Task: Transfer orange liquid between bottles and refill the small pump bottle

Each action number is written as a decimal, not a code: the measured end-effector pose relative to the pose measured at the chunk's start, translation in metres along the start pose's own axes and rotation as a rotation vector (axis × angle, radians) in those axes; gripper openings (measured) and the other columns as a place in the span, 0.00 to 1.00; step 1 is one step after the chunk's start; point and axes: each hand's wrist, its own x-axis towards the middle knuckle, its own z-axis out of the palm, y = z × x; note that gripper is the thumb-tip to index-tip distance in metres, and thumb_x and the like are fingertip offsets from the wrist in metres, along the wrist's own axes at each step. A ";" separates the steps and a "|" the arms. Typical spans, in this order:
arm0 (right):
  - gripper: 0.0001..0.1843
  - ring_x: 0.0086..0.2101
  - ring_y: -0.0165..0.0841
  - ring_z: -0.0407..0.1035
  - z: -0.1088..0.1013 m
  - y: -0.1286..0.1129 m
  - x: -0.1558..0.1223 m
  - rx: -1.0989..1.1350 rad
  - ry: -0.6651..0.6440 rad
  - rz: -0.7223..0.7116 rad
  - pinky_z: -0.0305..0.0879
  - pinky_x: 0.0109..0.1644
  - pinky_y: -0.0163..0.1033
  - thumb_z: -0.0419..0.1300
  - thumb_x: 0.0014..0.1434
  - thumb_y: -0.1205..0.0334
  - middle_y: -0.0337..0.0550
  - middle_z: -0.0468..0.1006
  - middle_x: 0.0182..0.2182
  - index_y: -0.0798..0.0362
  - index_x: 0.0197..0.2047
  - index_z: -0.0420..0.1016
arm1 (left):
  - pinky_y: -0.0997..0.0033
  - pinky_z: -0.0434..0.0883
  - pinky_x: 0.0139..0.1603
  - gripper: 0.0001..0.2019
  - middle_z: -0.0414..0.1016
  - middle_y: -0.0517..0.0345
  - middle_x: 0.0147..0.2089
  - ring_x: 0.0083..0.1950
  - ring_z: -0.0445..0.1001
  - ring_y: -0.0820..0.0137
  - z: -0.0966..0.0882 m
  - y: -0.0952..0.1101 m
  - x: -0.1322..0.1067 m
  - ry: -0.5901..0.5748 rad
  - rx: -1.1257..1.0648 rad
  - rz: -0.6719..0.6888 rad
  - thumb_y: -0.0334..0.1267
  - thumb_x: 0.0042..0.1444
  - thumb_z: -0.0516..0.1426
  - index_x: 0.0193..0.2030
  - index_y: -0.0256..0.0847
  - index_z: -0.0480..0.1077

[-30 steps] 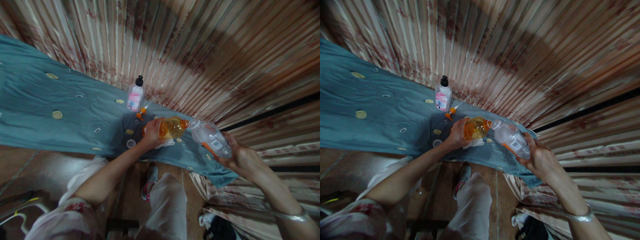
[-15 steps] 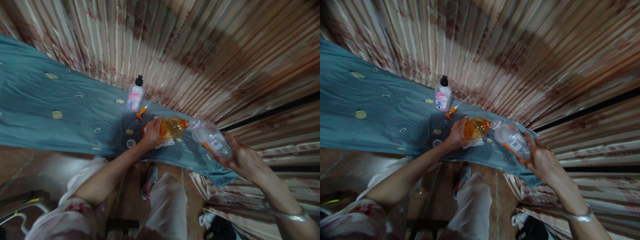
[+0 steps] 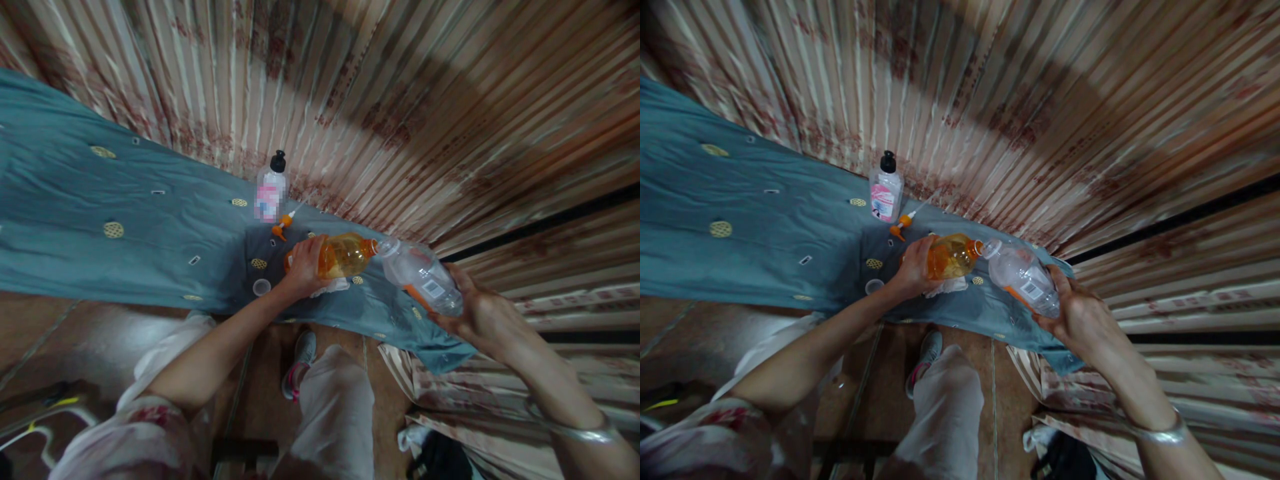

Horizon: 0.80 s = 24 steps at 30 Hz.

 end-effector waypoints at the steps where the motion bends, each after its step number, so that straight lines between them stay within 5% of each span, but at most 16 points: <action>1: 0.36 0.27 0.47 0.78 0.000 0.000 0.000 0.000 0.002 -0.002 0.66 0.26 0.41 0.60 0.59 0.50 0.50 0.83 0.34 0.60 0.66 0.65 | 0.42 0.67 0.68 0.45 0.73 0.37 0.65 0.67 0.71 0.45 0.000 0.000 0.000 -0.003 -0.001 -0.002 0.39 0.42 0.69 0.69 0.38 0.60; 16: 0.35 0.28 0.49 0.79 0.000 -0.002 0.001 0.013 0.008 -0.003 0.68 0.26 0.43 0.58 0.59 0.51 0.52 0.84 0.34 0.60 0.66 0.66 | 0.40 0.66 0.69 0.45 0.72 0.33 0.65 0.67 0.71 0.44 -0.002 0.004 0.001 -0.009 0.003 -0.021 0.36 0.41 0.70 0.68 0.33 0.60; 24: 0.37 0.28 0.47 0.78 0.000 -0.001 0.002 0.015 0.028 -0.013 0.67 0.26 0.42 0.58 0.59 0.51 0.52 0.83 0.35 0.60 0.68 0.65 | 0.43 0.66 0.68 0.46 0.72 0.37 0.66 0.67 0.71 0.46 0.001 -0.004 0.000 0.001 -0.005 0.029 0.39 0.43 0.70 0.69 0.39 0.58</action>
